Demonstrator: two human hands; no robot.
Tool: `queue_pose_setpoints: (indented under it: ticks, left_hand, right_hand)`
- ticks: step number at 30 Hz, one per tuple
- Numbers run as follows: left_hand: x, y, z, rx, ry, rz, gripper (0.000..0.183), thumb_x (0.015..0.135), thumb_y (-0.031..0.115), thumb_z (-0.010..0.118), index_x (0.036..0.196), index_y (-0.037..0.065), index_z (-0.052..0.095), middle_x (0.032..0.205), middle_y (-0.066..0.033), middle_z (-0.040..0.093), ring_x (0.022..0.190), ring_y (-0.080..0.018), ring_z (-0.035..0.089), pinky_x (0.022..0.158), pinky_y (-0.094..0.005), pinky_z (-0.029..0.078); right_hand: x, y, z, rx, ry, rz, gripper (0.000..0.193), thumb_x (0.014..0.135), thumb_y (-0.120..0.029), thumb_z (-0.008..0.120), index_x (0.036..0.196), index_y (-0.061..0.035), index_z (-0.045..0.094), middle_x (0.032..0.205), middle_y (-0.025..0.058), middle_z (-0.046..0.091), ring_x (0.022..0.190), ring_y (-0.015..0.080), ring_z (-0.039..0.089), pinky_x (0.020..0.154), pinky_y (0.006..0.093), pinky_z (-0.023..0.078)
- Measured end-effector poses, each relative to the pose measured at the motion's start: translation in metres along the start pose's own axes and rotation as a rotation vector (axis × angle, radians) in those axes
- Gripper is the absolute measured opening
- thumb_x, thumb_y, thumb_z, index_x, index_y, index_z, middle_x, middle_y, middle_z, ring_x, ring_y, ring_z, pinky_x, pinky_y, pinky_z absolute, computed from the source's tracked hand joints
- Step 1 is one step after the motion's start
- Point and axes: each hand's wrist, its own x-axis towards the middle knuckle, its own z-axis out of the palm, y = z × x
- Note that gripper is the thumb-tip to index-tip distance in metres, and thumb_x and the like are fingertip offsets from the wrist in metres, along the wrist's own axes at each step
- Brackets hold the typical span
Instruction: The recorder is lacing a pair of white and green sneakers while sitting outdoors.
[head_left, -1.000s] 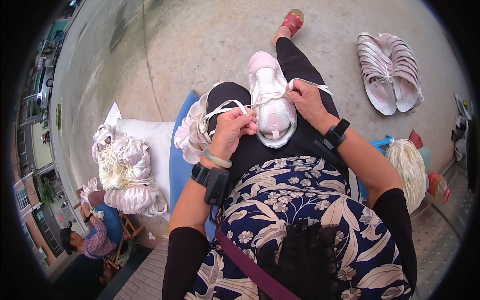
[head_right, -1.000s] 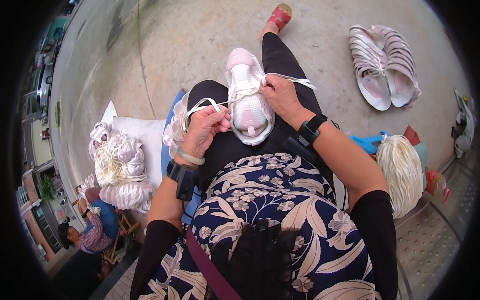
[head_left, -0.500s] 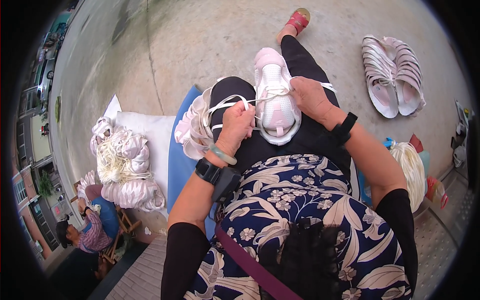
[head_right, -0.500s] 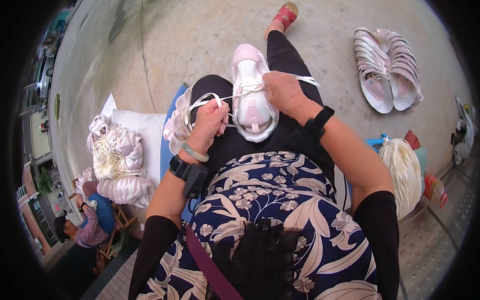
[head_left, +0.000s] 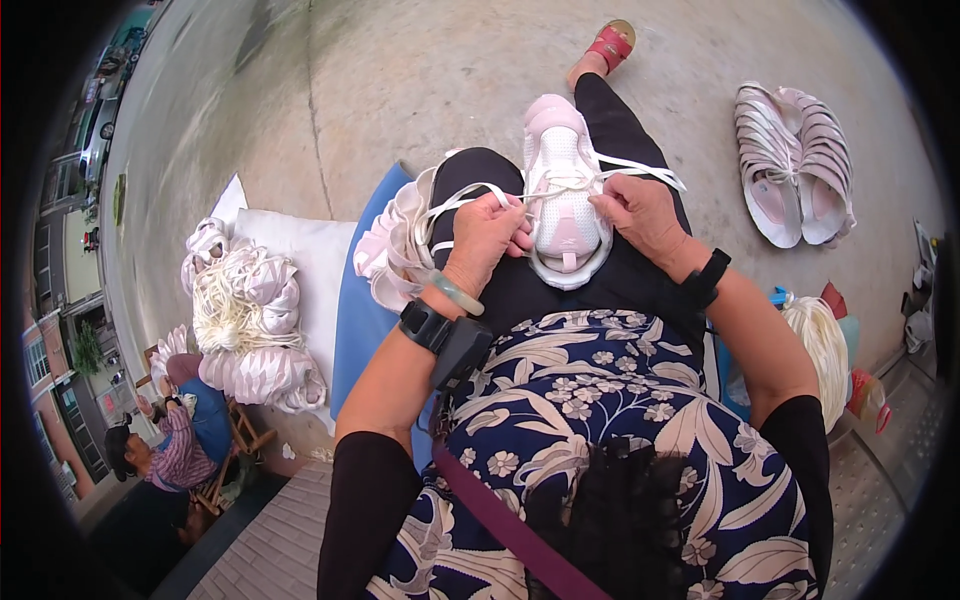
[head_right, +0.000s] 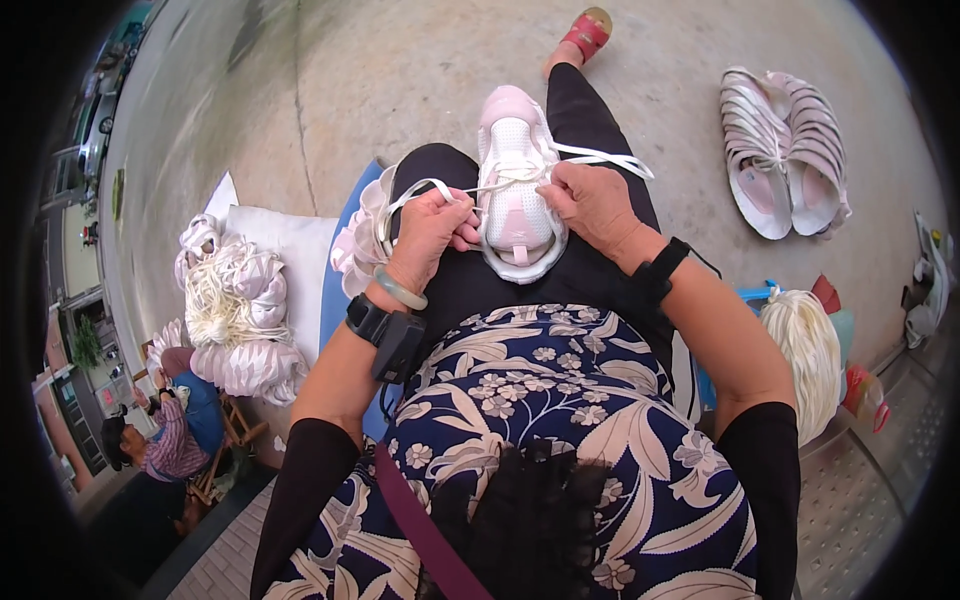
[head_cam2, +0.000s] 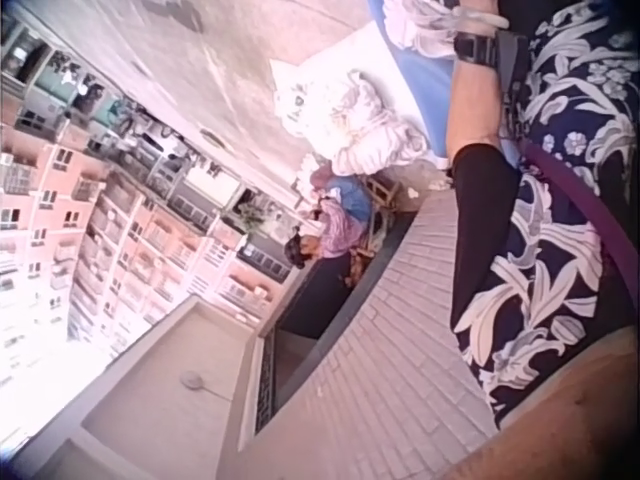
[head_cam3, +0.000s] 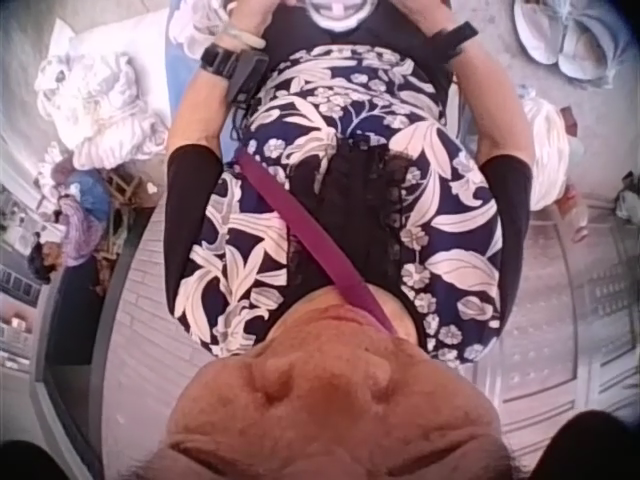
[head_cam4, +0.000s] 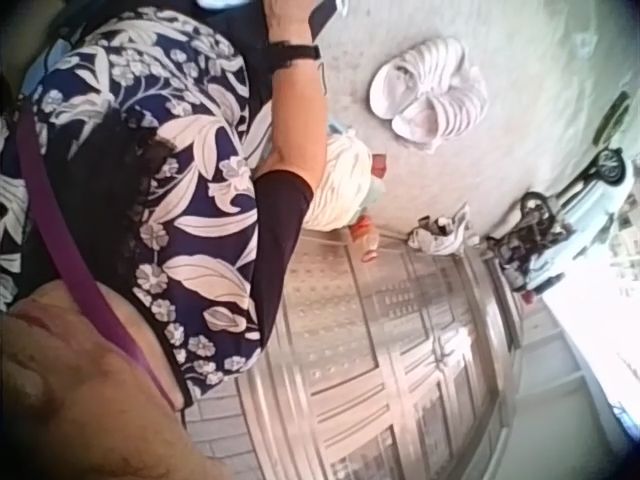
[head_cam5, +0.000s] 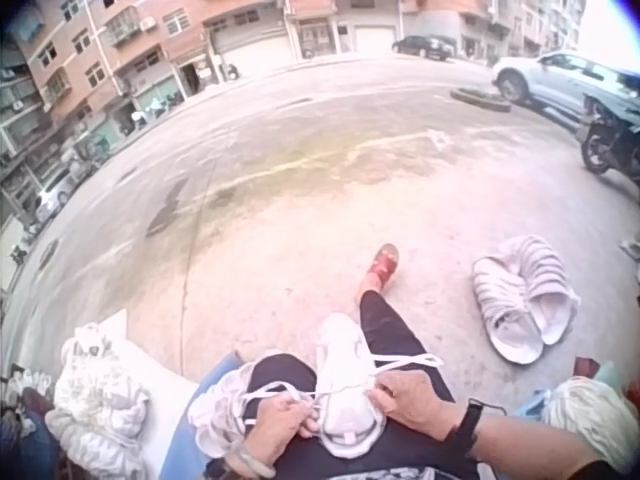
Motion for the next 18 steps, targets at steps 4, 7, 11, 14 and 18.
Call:
queue_pose_setpoints:
  ticks: [4, 7, 11, 14, 18]
  left_hand:
    - [0.004, -0.002, 0.006, 0.012, 0.055, 0.015, 0.010, 0.085, 0.010, 0.054, 0.089, 0.001, 0.056, 0.069, -0.0058, 0.059, 0.050, -0.0089, 0.056, 0.040, -0.0180, 0.043]
    - [0.012, -0.001, 0.012, 0.071, 0.141, 0.046, 0.010, 0.084, 0.010, 0.055, 0.086, 0.001, 0.056, 0.066, -0.0042, 0.057, 0.046, -0.0077, 0.053, 0.037, -0.0182, 0.039]
    - [0.026, -0.006, 0.014, 0.138, 0.236, 0.179, 0.011, 0.084, 0.011, 0.055, 0.082, 0.001, 0.057, 0.062, -0.0022, 0.055, 0.044, -0.0065, 0.050, 0.036, -0.0188, 0.036]
    - [0.034, -0.011, 0.016, 0.128, 0.254, 0.232, 0.012, 0.082, 0.010, 0.056, 0.076, -0.001, 0.058, 0.057, -0.0038, 0.055, 0.042, -0.0077, 0.050, 0.037, -0.0222, 0.038]
    - [0.041, -0.017, 0.019, 0.152, 0.288, 0.283, 0.017, 0.082, 0.010, 0.057, 0.070, -0.002, 0.059, 0.053, -0.0062, 0.056, 0.039, -0.0091, 0.050, 0.038, -0.0262, 0.040]
  right_hand:
    - [0.006, -0.022, 0.007, -0.297, 0.049, -0.601, 0.005, 0.076, -0.016, 0.057, 0.078, -0.0113, 0.058, 0.073, 0.0046, 0.051, 0.068, 0.0209, 0.053, 0.063, 0.0340, 0.037]
    - [0.011, -0.020, 0.018, -0.365, 0.039, -0.550, 0.014, 0.076, -0.016, 0.056, 0.089, -0.0128, 0.059, 0.076, 0.0041, 0.049, 0.075, 0.0207, 0.051, 0.069, 0.0348, 0.034]
    - [0.016, -0.020, 0.018, -0.321, 0.056, -0.482, 0.022, 0.076, -0.018, 0.059, 0.097, -0.0135, 0.059, 0.078, 0.0044, 0.050, 0.077, 0.0209, 0.051, 0.070, 0.0347, 0.035]
    - [0.015, -0.018, 0.019, -0.274, 0.064, -0.469, 0.025, 0.075, -0.019, 0.062, 0.099, -0.0136, 0.059, 0.080, 0.0041, 0.051, 0.077, 0.0209, 0.051, 0.070, 0.0349, 0.035]
    - [0.016, -0.017, 0.018, -0.259, 0.042, -0.439, 0.029, 0.073, -0.020, 0.063, 0.101, -0.0138, 0.059, 0.080, 0.0038, 0.051, 0.078, 0.0206, 0.051, 0.070, 0.0349, 0.035]
